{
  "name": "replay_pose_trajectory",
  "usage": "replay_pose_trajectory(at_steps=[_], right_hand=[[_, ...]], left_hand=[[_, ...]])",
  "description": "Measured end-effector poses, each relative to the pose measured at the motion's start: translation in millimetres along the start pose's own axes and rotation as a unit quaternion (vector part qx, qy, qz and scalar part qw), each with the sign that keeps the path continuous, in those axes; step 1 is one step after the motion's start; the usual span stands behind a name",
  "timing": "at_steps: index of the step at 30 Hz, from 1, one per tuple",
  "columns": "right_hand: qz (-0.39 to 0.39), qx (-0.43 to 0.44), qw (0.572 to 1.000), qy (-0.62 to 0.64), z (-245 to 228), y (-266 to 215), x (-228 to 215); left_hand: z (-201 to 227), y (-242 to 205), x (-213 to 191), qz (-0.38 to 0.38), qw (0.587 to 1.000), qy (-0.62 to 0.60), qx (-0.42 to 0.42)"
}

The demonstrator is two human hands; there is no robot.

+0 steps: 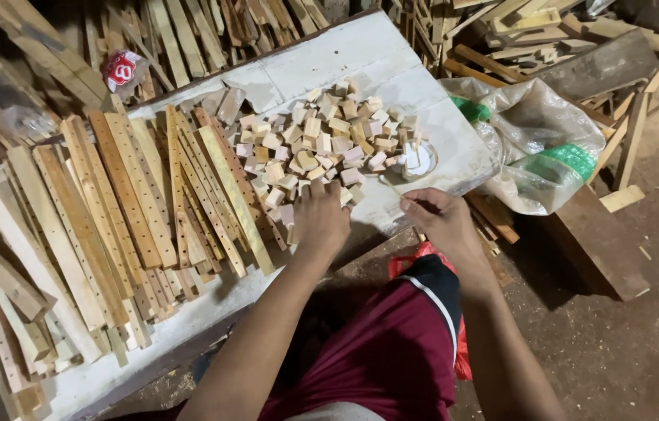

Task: The person sits at a workbench and assembles wooden clothespin parts by hand. They pick up small wooden blocks from a pile, insert them into the slots of long slotted wooden strips, press the pieces to seat them, and place the assembled strips with the finished stack on the bench.

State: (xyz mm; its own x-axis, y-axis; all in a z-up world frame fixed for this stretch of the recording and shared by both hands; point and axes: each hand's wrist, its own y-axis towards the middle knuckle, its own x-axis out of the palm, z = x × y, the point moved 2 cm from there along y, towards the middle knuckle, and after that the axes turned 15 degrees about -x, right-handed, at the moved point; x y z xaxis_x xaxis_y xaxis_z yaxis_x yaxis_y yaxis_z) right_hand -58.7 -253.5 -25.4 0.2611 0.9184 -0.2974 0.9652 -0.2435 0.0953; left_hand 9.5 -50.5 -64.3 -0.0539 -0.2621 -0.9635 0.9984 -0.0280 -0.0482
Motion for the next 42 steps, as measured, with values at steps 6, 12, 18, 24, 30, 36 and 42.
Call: replay_pose_trajectory(at_steps=[6, 12, 18, 24, 30, 36, 42], right_hand=[[0.103, -0.034, 0.985, -0.137, 18.9, 20.1, -43.3], [0.055, -0.053, 0.925, -0.373, 88.0, 81.1, -51.2], [-0.027, -0.042, 0.900, -0.433, 97.0, 100.9, -42.3], [0.011, -0.053, 0.959, -0.277, 76.8, 85.4, -51.1], [0.129, 0.089, 0.983, 0.094, 19.1, 39.2, -44.7], [0.080, 0.025, 0.985, 0.154, -5.2, 25.9, -36.3], [-0.058, -0.071, 0.991, 0.097, -53.8, -9.7, -10.8]], left_hand=[[2.1, 7.2, 17.0, 0.086, 0.995, -0.022, 0.037], [7.1, -8.3, -24.6, -0.065, 0.931, -0.352, -0.065], [1.1, -19.5, -47.0, -0.218, 0.790, -0.565, -0.093], [-1.3, -19.3, -14.8, -0.268, 0.669, -0.687, -0.093], [-1.3, -19.8, -15.4, -0.311, 0.602, -0.722, -0.141], [4.4, -14.8, -8.7, -0.359, 0.511, -0.768, -0.143], [-2.7, -17.6, -10.2, -0.378, 0.469, -0.788, -0.125]])
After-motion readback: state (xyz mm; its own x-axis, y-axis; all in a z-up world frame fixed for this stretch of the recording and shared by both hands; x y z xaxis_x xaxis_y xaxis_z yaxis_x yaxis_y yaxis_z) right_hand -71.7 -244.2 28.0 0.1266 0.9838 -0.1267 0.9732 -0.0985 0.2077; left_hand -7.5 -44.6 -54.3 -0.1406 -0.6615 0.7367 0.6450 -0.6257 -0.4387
